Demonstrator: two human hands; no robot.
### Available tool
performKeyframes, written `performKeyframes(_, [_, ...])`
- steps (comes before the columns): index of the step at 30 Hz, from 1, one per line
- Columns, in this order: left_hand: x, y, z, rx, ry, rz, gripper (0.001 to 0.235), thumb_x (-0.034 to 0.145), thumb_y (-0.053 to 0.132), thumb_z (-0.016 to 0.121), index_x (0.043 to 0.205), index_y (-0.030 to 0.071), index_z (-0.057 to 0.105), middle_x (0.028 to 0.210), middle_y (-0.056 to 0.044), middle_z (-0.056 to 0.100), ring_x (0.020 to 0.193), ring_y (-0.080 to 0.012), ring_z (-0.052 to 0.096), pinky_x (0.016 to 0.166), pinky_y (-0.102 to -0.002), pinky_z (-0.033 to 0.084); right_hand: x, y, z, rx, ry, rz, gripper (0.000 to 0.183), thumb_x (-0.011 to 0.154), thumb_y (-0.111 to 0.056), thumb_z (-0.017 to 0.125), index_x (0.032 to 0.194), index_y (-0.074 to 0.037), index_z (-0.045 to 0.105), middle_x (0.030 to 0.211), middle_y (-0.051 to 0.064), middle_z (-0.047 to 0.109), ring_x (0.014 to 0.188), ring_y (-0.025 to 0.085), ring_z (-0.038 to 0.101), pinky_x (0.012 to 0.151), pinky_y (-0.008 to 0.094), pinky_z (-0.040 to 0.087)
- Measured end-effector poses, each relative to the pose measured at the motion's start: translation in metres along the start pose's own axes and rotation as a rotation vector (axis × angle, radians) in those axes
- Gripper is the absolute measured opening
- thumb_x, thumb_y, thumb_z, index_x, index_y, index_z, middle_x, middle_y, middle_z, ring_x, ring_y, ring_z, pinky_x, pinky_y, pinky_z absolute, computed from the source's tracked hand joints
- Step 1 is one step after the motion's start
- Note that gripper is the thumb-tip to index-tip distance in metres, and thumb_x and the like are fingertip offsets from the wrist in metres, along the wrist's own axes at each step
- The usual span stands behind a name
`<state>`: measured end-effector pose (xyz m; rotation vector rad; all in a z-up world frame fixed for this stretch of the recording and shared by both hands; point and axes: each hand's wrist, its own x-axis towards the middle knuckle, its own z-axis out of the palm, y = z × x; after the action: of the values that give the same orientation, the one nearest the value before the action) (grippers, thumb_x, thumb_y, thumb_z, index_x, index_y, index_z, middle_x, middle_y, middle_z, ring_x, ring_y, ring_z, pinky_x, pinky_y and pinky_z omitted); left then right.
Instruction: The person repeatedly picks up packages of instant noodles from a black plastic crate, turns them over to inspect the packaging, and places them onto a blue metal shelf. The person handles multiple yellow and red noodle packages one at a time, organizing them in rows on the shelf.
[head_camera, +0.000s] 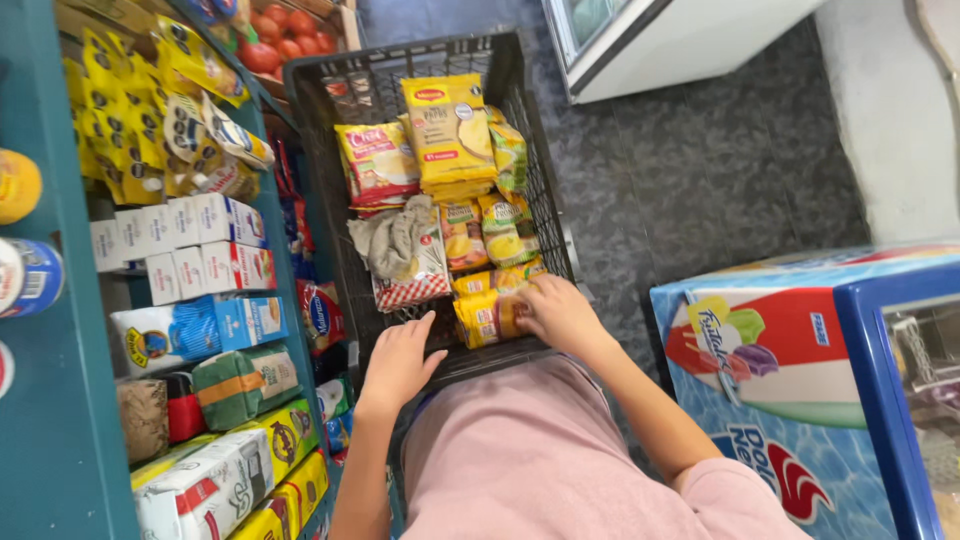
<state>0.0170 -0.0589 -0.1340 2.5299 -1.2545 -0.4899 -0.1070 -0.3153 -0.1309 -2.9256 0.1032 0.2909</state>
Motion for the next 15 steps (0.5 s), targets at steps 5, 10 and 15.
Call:
performKeyframes(5, [0.054, 0.029, 0.028, 0.036, -0.293, -0.005, 0.082, 0.073, 0.038, 0.073, 0.138, 0.006, 0.035, 0.135, -0.017, 0.044, 0.125, -0.0330, 0.042, 0.107, -0.050, 0.026, 0.005, 0.022, 0.020, -0.036, 0.219, 0.023, 0.038, 0.077, -0.029, 0.069, 0.110, -0.013, 0.059, 0.112, 0.008, 0.058, 0.112, 0.027, 0.055, 0.097, 0.035, 0.042])
performKeyframes(10, [0.103, 0.049, 0.076, 0.179, -0.389, 0.230, 0.091, 0.063, 0.053, 0.074, 0.135, 0.012, 0.036, 0.122, -0.017, 0.051, 0.112, -0.0335, 0.053, 0.097, -0.047, 0.034, 0.005, 0.010, -0.026, 0.613, 0.570, 0.255, 0.031, 0.089, -0.006, 0.054, 0.116, -0.017, 0.062, 0.105, -0.003, 0.063, 0.104, 0.017, 0.059, 0.092, 0.031, 0.044])
performKeyframes(15, [0.153, 0.058, 0.080, -0.061, -0.506, 0.258, 0.105, 0.053, 0.067, 0.072, 0.130, 0.002, 0.044, 0.121, -0.023, 0.049, 0.112, -0.0390, 0.053, 0.094, -0.049, 0.042, 0.007, 0.009, -0.033, 0.769, 0.756, 0.420, 0.028, 0.090, -0.003, 0.049, 0.111, -0.014, 0.063, 0.095, 0.001, 0.067, 0.097, 0.021, 0.061, 0.089, 0.034, 0.047])
